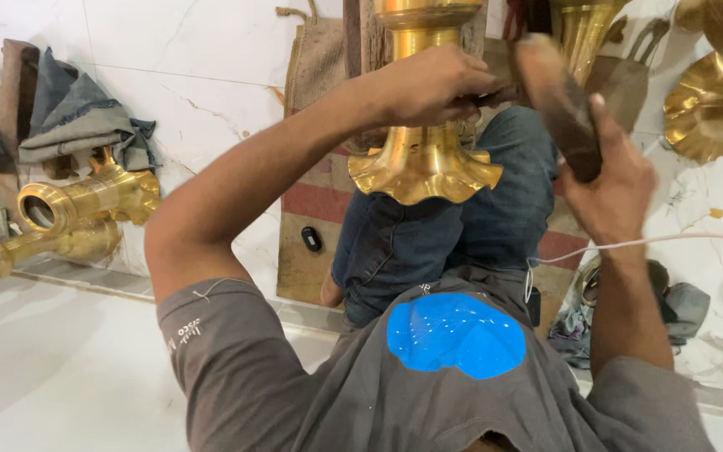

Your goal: The person sits on the floor with a brass vase on their lap and hammers a chisel to engrave decorative patterns into its surface. They then reposition the vase in a wooden clamping stand and continue hammering the chisel along the flared base of the brass piece.

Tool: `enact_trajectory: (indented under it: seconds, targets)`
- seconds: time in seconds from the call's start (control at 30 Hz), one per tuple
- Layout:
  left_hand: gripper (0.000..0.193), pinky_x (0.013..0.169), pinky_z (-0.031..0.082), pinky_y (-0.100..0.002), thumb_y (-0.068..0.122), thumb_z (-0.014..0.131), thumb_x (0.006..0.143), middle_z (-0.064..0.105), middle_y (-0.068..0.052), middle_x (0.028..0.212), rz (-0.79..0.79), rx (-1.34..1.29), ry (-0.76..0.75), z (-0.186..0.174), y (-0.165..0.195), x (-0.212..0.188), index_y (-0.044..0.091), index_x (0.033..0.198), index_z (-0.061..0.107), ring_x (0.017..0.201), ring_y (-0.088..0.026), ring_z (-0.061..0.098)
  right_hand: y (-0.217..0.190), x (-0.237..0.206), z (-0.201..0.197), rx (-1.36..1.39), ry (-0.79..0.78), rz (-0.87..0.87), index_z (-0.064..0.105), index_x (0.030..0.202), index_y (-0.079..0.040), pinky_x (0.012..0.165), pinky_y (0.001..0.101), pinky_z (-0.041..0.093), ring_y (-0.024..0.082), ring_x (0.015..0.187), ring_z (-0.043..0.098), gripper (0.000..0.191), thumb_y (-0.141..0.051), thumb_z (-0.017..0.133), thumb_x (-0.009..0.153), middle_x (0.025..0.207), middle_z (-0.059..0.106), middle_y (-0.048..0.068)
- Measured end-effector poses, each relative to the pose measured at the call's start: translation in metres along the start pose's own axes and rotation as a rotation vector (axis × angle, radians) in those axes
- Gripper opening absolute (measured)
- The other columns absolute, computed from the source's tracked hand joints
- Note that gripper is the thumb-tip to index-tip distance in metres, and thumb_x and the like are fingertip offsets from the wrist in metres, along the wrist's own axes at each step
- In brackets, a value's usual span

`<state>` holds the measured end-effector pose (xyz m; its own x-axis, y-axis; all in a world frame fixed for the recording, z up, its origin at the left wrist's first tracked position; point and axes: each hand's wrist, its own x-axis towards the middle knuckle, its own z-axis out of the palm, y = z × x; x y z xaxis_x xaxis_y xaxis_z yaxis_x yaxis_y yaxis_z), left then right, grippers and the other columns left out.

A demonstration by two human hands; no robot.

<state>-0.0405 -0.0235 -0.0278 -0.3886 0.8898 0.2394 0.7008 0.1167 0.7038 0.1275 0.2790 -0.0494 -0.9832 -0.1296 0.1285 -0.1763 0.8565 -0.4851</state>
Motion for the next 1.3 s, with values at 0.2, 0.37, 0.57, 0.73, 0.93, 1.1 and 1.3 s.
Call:
enact_trajectory:
  seconds: [0.2,0.37,0.57,0.73,0.93,1.1,1.3]
  targets:
    - [0.031,0.085,0.061,-0.038,0.0,0.073,0.095,0.071,-0.012,0.11,-0.039,-0.081,-0.072,-0.007,0.002,0.008,0.004,0.125,0.066,0.097,-0.028,0.073,-0.011,-0.039,0.047,0.141,0.176,0.053,0.025,0.167,-0.015,0.094,0.0439,0.059,0.033,0.107,0.07,0.09,0.004,0.079,0.097,0.122,0.068,0.02]
    - [0.042,0.086,0.063,-0.036,0.006,0.076,0.103,0.069,-0.009,0.109,-0.323,-0.231,0.411,-0.003,0.024,-0.029,0.005,0.136,0.051,0.098,-0.024,0.076,-0.016,0.022,0.02,0.279,0.116,0.047,0.026,0.162,-0.015,0.102,0.0457,0.057,0.04,0.108,0.067,0.086,-0.001,0.077,0.095,0.119,0.066,0.021]
    - [0.048,0.081,0.058,-0.041,0.006,0.074,0.101,0.059,-0.014,0.113,-0.318,-0.124,0.394,0.015,0.025,-0.046,0.005,0.141,0.047,0.092,-0.029,0.071,-0.021,0.097,-0.023,-0.249,-0.045,-0.163,0.052,0.157,-0.009,0.08,0.0505,0.055,0.043,0.096,0.07,0.077,-0.003,0.083,0.087,0.11,0.07,0.021]
    - [0.05,0.084,0.054,-0.044,0.005,0.075,0.098,0.059,-0.014,0.112,-0.252,-0.032,0.385,0.014,0.016,-0.047,0.005,0.141,0.05,0.098,-0.035,0.066,-0.023,0.096,-0.049,0.383,-0.029,-0.064,0.06,0.124,-0.001,0.088,0.0426,0.054,0.037,0.097,0.066,0.037,-0.009,0.08,0.094,0.108,0.066,0.021]
    - [0.049,0.085,0.054,-0.046,0.003,0.077,0.093,0.065,-0.014,0.107,-0.139,-0.052,0.198,0.004,0.009,-0.038,0.002,0.138,0.058,0.099,-0.035,0.068,-0.009,0.057,-0.028,0.276,-0.042,0.075,0.056,0.128,0.002,0.093,0.0395,0.057,0.027,0.101,0.07,0.047,-0.003,0.083,0.09,0.109,0.069,0.016]
    - [0.045,0.085,0.054,-0.049,0.002,0.079,0.088,0.07,-0.019,0.115,0.118,-0.104,-0.074,-0.014,0.0,-0.014,-0.002,0.13,0.066,0.102,-0.04,0.068,0.002,-0.005,0.035,0.847,0.21,0.303,0.05,0.134,0.001,0.097,0.0363,0.059,0.022,0.104,0.069,0.051,0.001,0.085,0.096,0.11,0.068,0.01]
    - [0.041,0.083,0.053,-0.048,0.002,0.079,0.086,0.073,-0.02,0.109,0.135,-0.215,-0.307,-0.024,0.003,-0.001,-0.001,0.126,0.07,0.098,-0.039,0.069,0.003,-0.05,0.078,0.608,0.385,0.289,0.056,0.125,0.005,0.103,0.0338,0.055,0.02,0.108,0.068,0.033,0.002,0.083,0.107,0.113,0.069,0.012]
